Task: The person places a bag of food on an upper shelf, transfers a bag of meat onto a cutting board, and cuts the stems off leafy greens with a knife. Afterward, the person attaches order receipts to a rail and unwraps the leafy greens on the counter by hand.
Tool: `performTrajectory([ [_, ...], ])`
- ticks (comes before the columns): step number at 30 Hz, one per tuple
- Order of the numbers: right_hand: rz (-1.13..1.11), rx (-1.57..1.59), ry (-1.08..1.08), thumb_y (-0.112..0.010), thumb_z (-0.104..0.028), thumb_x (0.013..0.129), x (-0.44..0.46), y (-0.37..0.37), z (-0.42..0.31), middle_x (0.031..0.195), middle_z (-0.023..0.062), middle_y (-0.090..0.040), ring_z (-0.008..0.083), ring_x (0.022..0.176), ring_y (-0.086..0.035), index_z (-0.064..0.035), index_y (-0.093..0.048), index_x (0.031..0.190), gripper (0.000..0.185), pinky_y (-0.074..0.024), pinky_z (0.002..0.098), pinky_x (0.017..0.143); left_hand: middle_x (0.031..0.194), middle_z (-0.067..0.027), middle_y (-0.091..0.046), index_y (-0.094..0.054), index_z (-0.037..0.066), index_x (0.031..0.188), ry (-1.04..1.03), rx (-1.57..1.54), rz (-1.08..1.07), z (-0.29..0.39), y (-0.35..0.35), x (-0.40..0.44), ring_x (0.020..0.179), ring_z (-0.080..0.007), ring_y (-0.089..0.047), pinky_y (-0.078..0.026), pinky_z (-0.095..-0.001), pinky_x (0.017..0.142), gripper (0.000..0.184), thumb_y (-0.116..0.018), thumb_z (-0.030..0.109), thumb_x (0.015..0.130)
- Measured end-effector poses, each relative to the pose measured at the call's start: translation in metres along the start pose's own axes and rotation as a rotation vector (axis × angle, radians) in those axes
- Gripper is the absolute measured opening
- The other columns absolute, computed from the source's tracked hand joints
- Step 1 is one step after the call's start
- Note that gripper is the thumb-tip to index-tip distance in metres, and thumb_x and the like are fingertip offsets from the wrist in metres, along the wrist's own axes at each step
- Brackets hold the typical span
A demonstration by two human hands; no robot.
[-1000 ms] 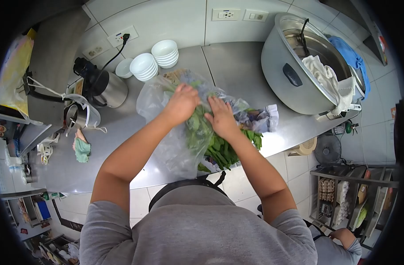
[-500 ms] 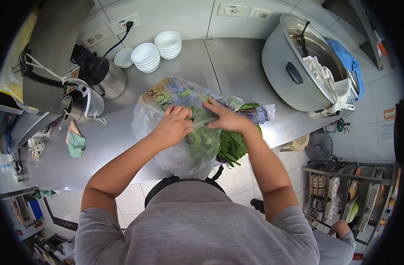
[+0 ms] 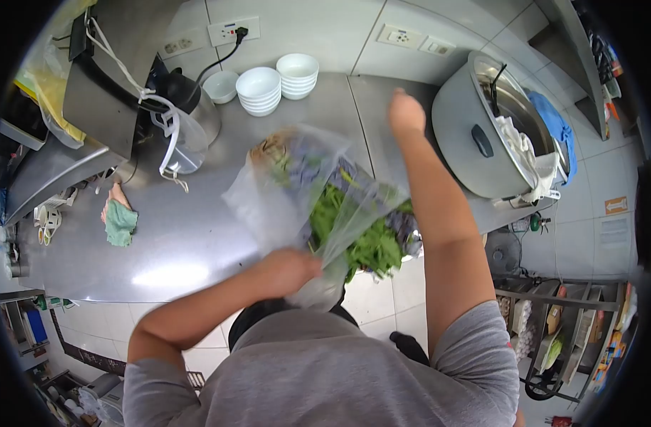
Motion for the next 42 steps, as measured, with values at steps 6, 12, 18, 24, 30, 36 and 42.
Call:
performTrajectory([
  [6,-0.192,0.585,0.197,-0.066,-0.02,0.079,0.0,0.031,-0.032,0.075,0.0138,-0.065,0.0288,0.068,-0.062,-0.0033,-0.059,0.089,0.021,-0.0491,0.0379,0.063,0.089,-0.013,-0.061,-0.059,0.005,0.098,0.132,-0.071,0.432,-0.03,0.03,-0.039,0.076,-0.0314,-0.06,-0.049,-0.039,0.068,0.022,-0.062,0.024,0.087],
  [12,-0.273,0.584,0.272,-0.073,-0.021,0.072,-0.217,0.033,-0.118,0.115,0.0154,-0.054,0.0311,0.108,-0.05,-0.0048,-0.056,0.108,0.043,-0.0405,0.0413,0.091,0.098,-0.0104,-0.06,-0.06,0.004,0.101,0.221,0.466,0.923,-0.063,0.126,0.024,0.102,-0.0331,-0.052,-0.041,-0.0421,0.088,0.024,-0.063,0.021,0.083],
  [18,-0.309,0.359,0.411,-0.076,-0.017,0.066,-0.26,-0.014,-0.076,0.145,0.0127,-0.032,0.0323,0.13,-0.033,-0.0101,-0.041,0.135,0.078,-0.0301,0.0432,0.105,0.094,-0.0136,-0.06,-0.059,0.003,0.089,0.452,0.342,0.747,-0.143,0.148,0.033,0.093,-0.0324,-0.056,-0.044,-0.0385,0.081,0.012,-0.061,0.011,0.082],
  [24,-0.368,0.247,0.473,-0.07,-0.005,0.065,-0.194,-0.01,-0.035,0.144,0.0139,-0.034,0.0324,0.132,-0.033,-0.0179,-0.051,0.13,0.069,-0.0292,0.0428,0.107,0.096,-0.013,-0.061,-0.059,0.003,0.093,0.711,-0.191,0.86,-0.182,0.092,0.011,0.086,-0.0285,-0.059,-0.046,-0.0369,0.074,0.01,-0.058,0.011,0.086],
  [30,-0.311,0.482,0.435,-0.073,-0.026,0.069,-0.189,0.02,-0.075,0.146,0.0176,-0.029,0.0332,0.136,-0.027,-0.0133,-0.043,0.136,0.074,-0.0192,0.0484,0.111,0.115,-0.0184,-0.054,-0.061,0.004,0.092,0.519,0.043,1.096,-0.104,0.131,0.029,0.113,-0.0331,-0.05,-0.037,-0.042,0.098,0.012,-0.061,0.013,0.083],
  [36,-0.272,0.397,0.402,-0.076,-0.048,0.064,-0.194,-0.042,-0.061,0.149,0.0146,-0.024,0.0321,0.139,-0.019,-0.0101,-0.031,0.142,0.097,-0.0124,0.051,0.112,0.139,-0.0148,-0.038,-0.064,0.013,0.108,0.423,0.633,0.362,-0.083,0.103,0.1,0.133,-0.035,-0.03,-0.017,-0.0564,0.109,0.039,-0.061,0.0,0.071],
  [42,-0.298,0.443,0.39,-0.077,-0.05,0.061,-0.18,-0.05,-0.059,0.149,0.0142,-0.024,0.0319,0.139,-0.018,-0.0102,-0.031,0.142,0.102,-0.0117,0.0513,0.113,0.147,-0.0136,-0.029,-0.06,0.023,0.123,0.715,0.402,0.506,-0.131,0.109,0.086,0.13,-0.0368,-0.035,-0.03,-0.0508,0.105,0.053,-0.057,0.001,0.075],
])
Point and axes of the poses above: each hand's wrist, its own x-axis towards the middle knuckle, its own y-axis out of the back of the hand, z = x × y, the point moved 8 cm from there along x, towards the middle knuckle
